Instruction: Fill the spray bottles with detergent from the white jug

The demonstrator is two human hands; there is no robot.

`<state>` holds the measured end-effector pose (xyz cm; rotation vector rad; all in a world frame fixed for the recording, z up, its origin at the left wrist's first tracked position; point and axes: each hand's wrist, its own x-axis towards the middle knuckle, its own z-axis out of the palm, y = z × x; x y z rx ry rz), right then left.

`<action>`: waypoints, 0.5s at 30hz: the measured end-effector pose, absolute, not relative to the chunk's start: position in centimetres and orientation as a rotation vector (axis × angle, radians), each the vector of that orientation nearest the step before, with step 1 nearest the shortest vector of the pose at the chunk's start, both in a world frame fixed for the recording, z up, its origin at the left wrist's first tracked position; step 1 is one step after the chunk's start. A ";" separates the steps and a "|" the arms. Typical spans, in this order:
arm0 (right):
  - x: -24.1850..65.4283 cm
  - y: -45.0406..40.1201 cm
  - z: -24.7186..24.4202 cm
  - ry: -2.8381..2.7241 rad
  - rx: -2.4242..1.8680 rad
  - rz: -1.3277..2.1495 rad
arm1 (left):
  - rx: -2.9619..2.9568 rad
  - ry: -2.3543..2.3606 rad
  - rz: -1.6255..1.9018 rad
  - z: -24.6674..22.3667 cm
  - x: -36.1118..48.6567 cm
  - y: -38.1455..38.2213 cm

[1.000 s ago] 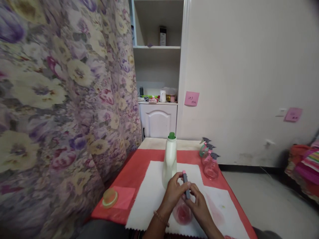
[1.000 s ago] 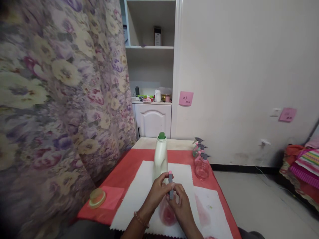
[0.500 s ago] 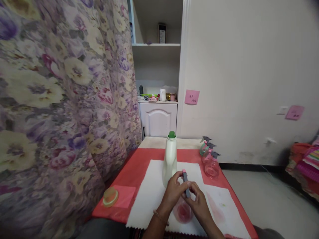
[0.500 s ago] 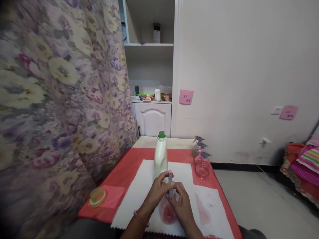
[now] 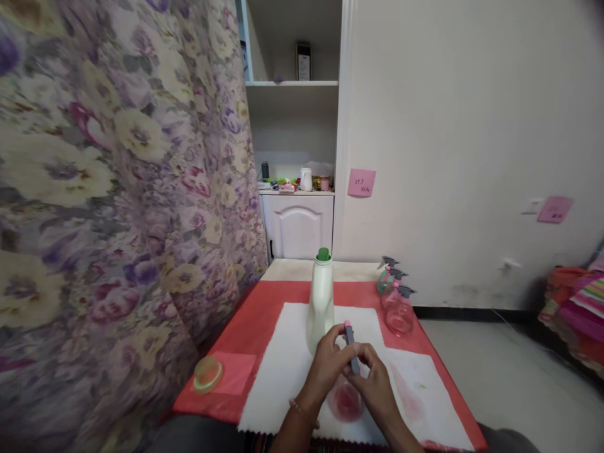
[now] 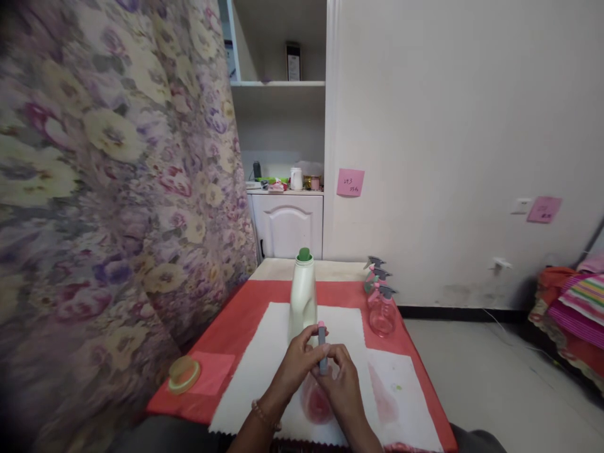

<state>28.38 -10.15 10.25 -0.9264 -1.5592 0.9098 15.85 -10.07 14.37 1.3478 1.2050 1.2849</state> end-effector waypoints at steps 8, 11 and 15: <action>28.8 -10.5 10.3 -1.614 -0.796 1.016 | 1.363 1.212 1.289 14.5 15.8 -10.0; 28.9 -10.2 10.2 -1.616 -0.817 0.988 | 1.360 1.215 1.293 14.6 15.9 -9.9; 28.6 -10.0 10.1 -1.547 -0.953 0.917 | 1.353 1.218 1.286 14.9 15.9 -10.2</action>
